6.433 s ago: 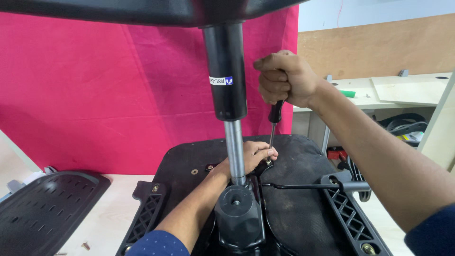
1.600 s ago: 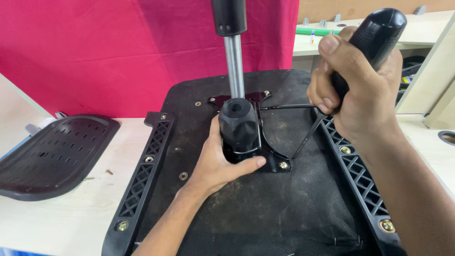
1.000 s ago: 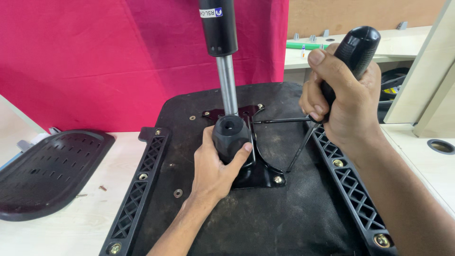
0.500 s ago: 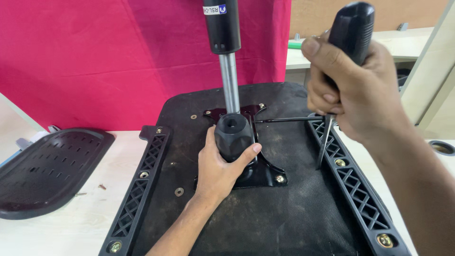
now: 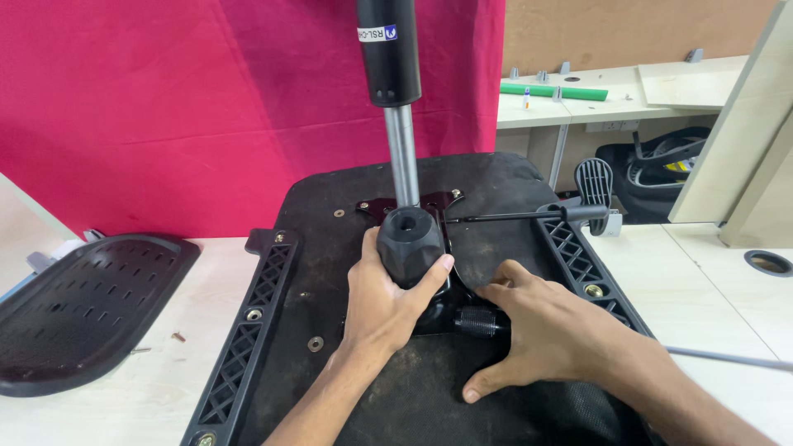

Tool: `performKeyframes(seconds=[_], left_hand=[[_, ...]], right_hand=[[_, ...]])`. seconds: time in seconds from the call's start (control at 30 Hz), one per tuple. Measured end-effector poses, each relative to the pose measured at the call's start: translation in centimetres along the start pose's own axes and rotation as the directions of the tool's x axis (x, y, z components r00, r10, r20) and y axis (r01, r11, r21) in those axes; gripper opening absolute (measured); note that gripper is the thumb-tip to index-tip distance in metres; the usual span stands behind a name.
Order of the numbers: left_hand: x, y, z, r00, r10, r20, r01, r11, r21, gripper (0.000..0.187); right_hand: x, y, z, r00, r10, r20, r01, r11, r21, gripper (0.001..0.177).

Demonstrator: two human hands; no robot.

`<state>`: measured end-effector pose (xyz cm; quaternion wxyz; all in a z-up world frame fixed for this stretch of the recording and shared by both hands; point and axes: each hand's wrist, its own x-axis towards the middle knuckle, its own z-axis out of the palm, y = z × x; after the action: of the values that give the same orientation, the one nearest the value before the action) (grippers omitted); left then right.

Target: The person uses a screwdriver to tighten screws on the underside of an office chair, securing the central gas lift mechanism to the seat base. The person works on multiple fasteners around the central column.

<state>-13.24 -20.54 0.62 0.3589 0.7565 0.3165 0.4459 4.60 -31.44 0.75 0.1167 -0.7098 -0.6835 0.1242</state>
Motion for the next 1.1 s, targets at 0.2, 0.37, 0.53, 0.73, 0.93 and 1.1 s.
performKeyframes(seconds=[0.2,0.37,0.53,0.73,0.93,1.1], left_hand=[[0.4,0.0,-0.2,0.999,0.034,0.006,-0.034,0.998,0.053,0.056],[0.6,0.0,0.0,0.999,0.049,-0.007,-0.048,0.998,0.042,0.055],[0.5,-1.1,-1.2,0.995,0.048,0.091,-0.056,0.994,0.092,0.072],[2.3,-2.9,-6.2,0.955,-0.08,0.285,-0.005,0.958,0.285,0.089],[2.0,-4.3,-7.2,0.865,-0.433,0.254,0.299,0.851,0.432,0.07],[1.3,-5.6,-6.2,0.964,-0.085,0.251,-0.055,0.862,0.503,0.056]], right_hand=[[0.1,-1.8,-1.0,0.981,0.191,0.034,-0.191,0.982,-0.006,0.117],[0.7,-1.8,-1.6,0.99,0.129,-0.058,-0.129,0.992,0.009,0.096],[0.7,-1.4,-1.0,0.986,0.155,-0.062,-0.153,0.988,0.031,0.08],[0.9,-1.4,-0.9,0.98,0.195,-0.032,-0.193,0.979,0.072,0.076],[0.8,-1.8,-0.7,0.987,0.122,-0.108,-0.114,0.99,0.08,0.071],[1.2,-2.4,-0.2,0.985,0.112,-0.133,-0.108,0.993,0.042,0.076]])
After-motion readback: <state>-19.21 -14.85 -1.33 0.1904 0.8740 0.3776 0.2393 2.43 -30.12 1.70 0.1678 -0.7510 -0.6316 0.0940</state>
